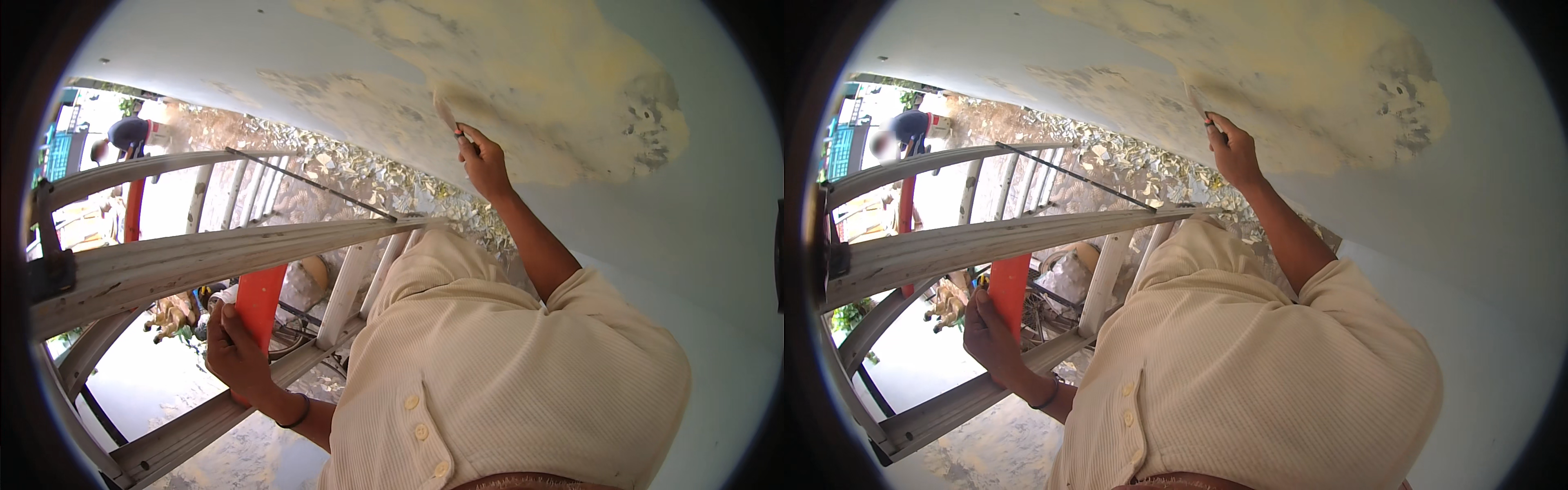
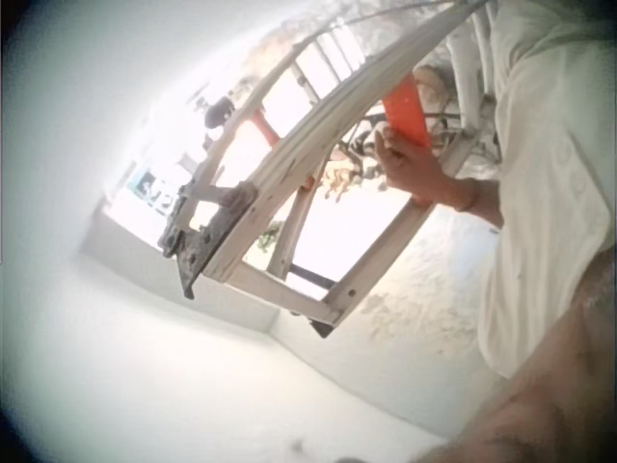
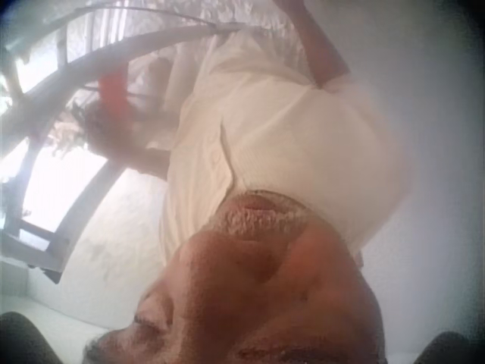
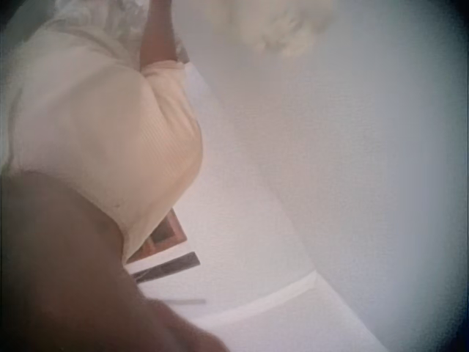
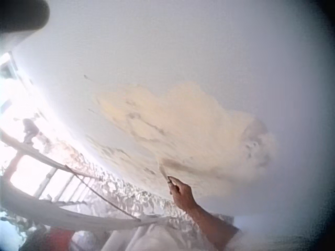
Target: The person stands on a ladder and uses a putty knife to apply and smooth a yellowish plaster-like compound onto a ceiling. They repeatedly spread the material, scrape excess, and occasionally wipe the surface with their hand to check smoothness.
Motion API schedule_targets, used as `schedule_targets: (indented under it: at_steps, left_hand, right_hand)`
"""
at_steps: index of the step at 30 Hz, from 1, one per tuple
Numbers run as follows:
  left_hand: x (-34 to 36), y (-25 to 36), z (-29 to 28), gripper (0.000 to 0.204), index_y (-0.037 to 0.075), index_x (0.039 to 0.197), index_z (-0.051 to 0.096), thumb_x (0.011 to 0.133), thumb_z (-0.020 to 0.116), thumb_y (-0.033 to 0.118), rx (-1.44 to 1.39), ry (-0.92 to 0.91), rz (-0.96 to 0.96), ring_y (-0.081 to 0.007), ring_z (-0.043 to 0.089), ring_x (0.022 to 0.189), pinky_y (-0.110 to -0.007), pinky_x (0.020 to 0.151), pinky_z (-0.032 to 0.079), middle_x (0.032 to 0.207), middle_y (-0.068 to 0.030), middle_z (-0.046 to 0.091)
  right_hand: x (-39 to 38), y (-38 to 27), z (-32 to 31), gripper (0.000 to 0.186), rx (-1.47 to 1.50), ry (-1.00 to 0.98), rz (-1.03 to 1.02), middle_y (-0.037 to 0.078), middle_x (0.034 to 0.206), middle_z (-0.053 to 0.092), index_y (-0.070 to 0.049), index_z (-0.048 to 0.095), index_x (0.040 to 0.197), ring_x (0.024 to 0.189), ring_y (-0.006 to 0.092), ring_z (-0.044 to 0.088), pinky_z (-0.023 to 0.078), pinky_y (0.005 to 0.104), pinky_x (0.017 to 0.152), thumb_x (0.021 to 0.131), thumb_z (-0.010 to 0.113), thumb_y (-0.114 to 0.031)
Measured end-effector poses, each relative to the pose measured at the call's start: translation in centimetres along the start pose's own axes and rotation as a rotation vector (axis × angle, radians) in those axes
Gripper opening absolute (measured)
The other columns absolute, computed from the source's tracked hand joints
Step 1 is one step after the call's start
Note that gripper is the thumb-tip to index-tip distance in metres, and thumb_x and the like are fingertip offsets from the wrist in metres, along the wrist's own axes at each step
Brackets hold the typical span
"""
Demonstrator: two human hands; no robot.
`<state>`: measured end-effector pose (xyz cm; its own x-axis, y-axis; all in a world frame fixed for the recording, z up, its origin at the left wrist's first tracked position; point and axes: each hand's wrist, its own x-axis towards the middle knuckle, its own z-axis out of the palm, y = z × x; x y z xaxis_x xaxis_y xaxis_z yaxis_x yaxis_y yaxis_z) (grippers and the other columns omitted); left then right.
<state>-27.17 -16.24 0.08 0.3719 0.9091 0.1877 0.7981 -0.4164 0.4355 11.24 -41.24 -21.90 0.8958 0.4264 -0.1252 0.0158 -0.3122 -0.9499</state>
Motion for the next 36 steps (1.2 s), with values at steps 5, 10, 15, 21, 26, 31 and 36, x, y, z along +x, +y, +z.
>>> schedule_targets:
  at_steps: [5, 10, 15, 21, 26, 31, 36]
  left_hand:
    - [0.0, 0.8, -0.3, 0.047, -0.001, 0.124, 0.078, 0.112, 0.057, 0.039, 0.011, -0.086, -0.044, -0.032, 0.079, 0.096, -0.041, 0.084, 0.058, 0.108, -0.0214, 0.081]
    - [-0.2, 0.0, 0.0, 0.048, 0.0, 0.125, 0.077, 0.113, 0.054, 0.041, 0.05, -0.076, -0.077, -0.033, 0.078, 0.098, -0.041, 0.086, 0.058, 0.109, -0.0207, 0.081]
    - [0.0, 0.9, -0.2, 0.049, 0.0, 0.124, 0.077, 0.112, 0.055, 0.042, 0.072, -0.074, -0.069, -0.033, 0.078, 0.095, -0.042, 0.085, 0.057, 0.108, -0.0196, 0.081]
    - [0.0, 1.0, -0.2, 0.049, 0.001, 0.12, 0.078, 0.112, 0.056, 0.043, 0.029, -0.046, -0.042, -0.0306, 0.076, 0.087, -0.043, 0.08, 0.056, 0.1, -0.0186, 0.08]
    - [0.0, 1.7, -0.2, 0.049, 0.0, 0.119, 0.078, 0.112, 0.056, 0.044, 0.051, -0.055, -0.059, -0.0269, 0.074, 0.083, -0.041, 0.077, 0.055, 0.097, -0.0188, 0.08]
    - [-0.1, 1.1, -0.4, 0.049, -0.001, 0.12, 0.078, 0.113, 0.055, 0.042, 0.017, -0.079, -0.086, -0.0284, 0.073, 0.082, -0.04, 0.076, 0.055, 0.096, -0.0192, 0.079]
    - [-0.2, 1.2, -0.2, 0.047, -0.001, 0.12, 0.078, 0.113, 0.055, 0.04, 0.025, -0.032, -0.029, -0.0311, 0.077, 0.087, -0.042, 0.079, 0.056, 0.1, -0.0203, 0.08]
  right_hand:
    - [3.1, 0.9, 1.4, 0.037, -0.083, 0.018, -0.121, 0.013, 0.079, 0.071, -0.003, 0.067, 0.14, 0.068, 0.0146, 0.06, 0.05, 0.0327, 0.068, 0.108, 0.062, -0.023]
    - [2.5, 1.0, 3.1, 0.039, -0.126, 0.068, -0.083, 0.017, 0.086, 0.075, -0.003, 0.066, 0.143, 0.07, 0.0195, 0.066, 0.053, 0.0344, 0.071, 0.109, 0.061, -0.022]
    - [2.5, 0.7, 3.2, 0.039, -0.161, 0.099, -0.078, 0.018, 0.089, 0.077, -0.002, 0.066, 0.144, 0.069, 0.02, 0.068, 0.054, 0.0347, 0.069, 0.11, 0.06, -0.022]
    - [1.8, 1.1, 3.1, 0.038, -0.104, 0.139, -0.144, 0.017, 0.08, 0.072, -0.003, 0.066, 0.143, 0.065, 0.0198, 0.065, 0.052, 0.0357, 0.065, 0.11, 0.059, -0.021]
    - [2.6, 1.7, 3.5, 0.04, -0.142, 0.094, -0.164, 0.007, 0.075, 0.061, -0.002, 0.063, 0.146, 0.066, 0.0121, 0.054, 0.047, 0.0312, 0.063, 0.112, 0.058, -0.023]
    - [2.0, 1.4, 2.8, 0.042, -0.062, 0.057, -0.126, 0.0, 0.074, 0.056, -0.002, 0.062, 0.149, 0.066, 0.0078, 0.048, 0.045, 0.0288, 0.062, 0.113, 0.058, -0.023]
    - [2.0, -3.4, 1.3, 0.039, -0.22, 0.065, -0.123, 0.019, 0.075, 0.068, -0.001, 0.067, 0.141, 0.063, 0.0227, 0.063, 0.051, 0.0356, 0.067, 0.109, 0.059, -0.022]
